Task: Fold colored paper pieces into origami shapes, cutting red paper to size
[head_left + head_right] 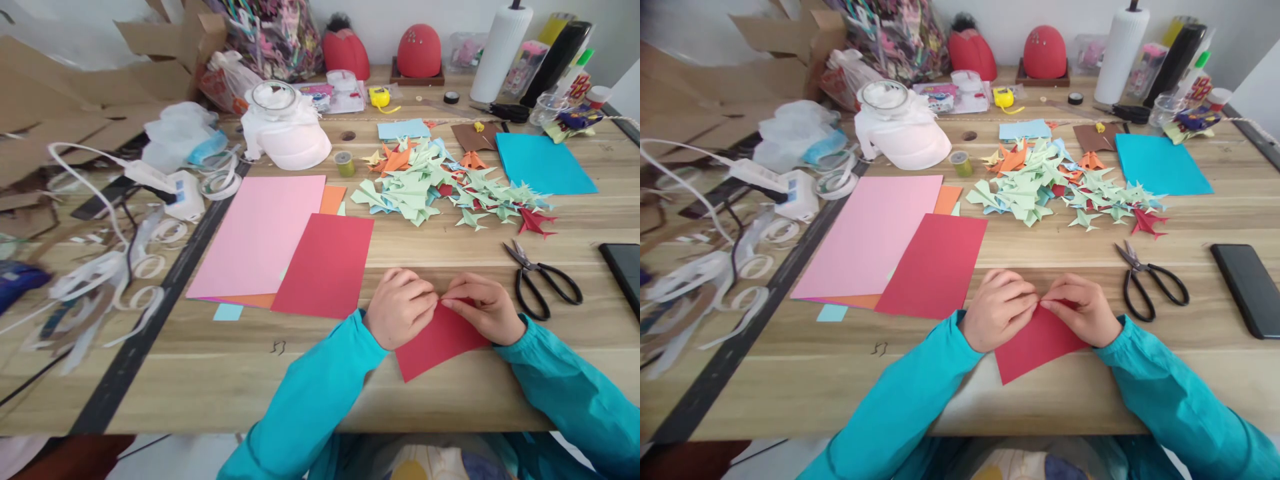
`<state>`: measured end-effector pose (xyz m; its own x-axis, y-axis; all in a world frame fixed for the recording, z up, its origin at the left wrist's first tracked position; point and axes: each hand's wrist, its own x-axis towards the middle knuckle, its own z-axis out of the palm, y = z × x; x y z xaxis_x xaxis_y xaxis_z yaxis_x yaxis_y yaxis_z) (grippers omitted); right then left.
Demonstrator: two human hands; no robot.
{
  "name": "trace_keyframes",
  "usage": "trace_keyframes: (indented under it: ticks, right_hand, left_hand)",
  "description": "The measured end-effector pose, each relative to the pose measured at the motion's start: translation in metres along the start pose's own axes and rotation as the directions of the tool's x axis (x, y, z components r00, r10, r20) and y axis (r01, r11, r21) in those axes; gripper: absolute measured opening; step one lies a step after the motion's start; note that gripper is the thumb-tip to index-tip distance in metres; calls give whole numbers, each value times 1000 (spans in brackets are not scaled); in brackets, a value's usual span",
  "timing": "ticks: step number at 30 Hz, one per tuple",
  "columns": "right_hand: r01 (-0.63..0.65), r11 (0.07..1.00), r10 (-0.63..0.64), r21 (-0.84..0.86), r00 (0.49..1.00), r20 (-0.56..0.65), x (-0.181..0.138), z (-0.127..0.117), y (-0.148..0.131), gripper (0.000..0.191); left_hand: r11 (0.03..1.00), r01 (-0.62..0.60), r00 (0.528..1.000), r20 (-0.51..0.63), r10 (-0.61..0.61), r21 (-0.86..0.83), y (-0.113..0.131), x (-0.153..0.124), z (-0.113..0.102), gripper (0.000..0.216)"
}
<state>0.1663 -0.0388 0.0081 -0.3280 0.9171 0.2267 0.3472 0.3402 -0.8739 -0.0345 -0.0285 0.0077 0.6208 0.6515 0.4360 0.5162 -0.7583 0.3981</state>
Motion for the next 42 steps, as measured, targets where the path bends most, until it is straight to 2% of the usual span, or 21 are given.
trace_keyframes:
  ticks: [5,9,12,15,17,19,22,24,25,26,28,31,34,38,42]
  right_hand:
    - [-53,996,61,77,993,-101,4,-7,0,6]
    - [-126,972,172,199,958,-230,8,-18,5,6]
    - [-153,949,246,276,907,-343,10,-25,11,9]
    - [-185,897,365,402,822,-437,13,-27,15,13]
    - [-206,835,470,511,750,-466,16,-27,14,18]
    - [-219,781,540,585,708,-456,17,-25,12,23]
    - [-261,736,573,624,731,-370,16,-19,6,26]
    - [-297,708,587,641,752,-299,14,-14,4,26]
    - [-305,703,585,643,762,-278,13,-12,4,25]
    - [-306,709,572,636,776,-265,12,-11,5,24]
    - [-297,753,518,587,818,-251,9,-12,9,19]
    - [-302,818,463,489,851,-248,8,-16,14,16]
    - [-327,861,435,390,870,-230,8,-20,13,19]
    - [-239,956,252,170,966,-62,8,-18,3,16]
    - [-178,981,176,83,984,28,7,-15,1,15]
  left_hand:
    - [998,55,998,-21,-55,-33,-7,0,-6,18]
    - [985,147,987,-54,-153,-92,-16,0,-11,20]
    - [968,214,965,-126,-230,-132,-23,1,-16,21]
    - [942,269,926,-215,-310,-200,-27,0,-20,22]
    - [915,314,883,-277,-379,-253,-28,0,-21,22]
    - [875,356,823,-333,-460,-328,-27,0,-19,21]
    - [761,364,759,-304,-576,-537,-21,0,-11,20]
    - [624,359,754,-178,-632,-694,-16,-1,-4,37]
    - [554,375,752,-105,-650,-743,-13,-1,-1,38]
    - [502,404,748,-40,-662,-765,-11,-1,1,33]
    - [459,463,737,42,-674,-758,-9,-1,3,21]
    - [475,496,740,68,-669,-727,-6,0,0,18]
    - [518,493,782,95,-616,-699,-2,1,-2,20]
    - [614,460,844,101,-526,-642,1,2,-2,22]
    - [641,434,866,98,-491,-633,2,3,-2,24]
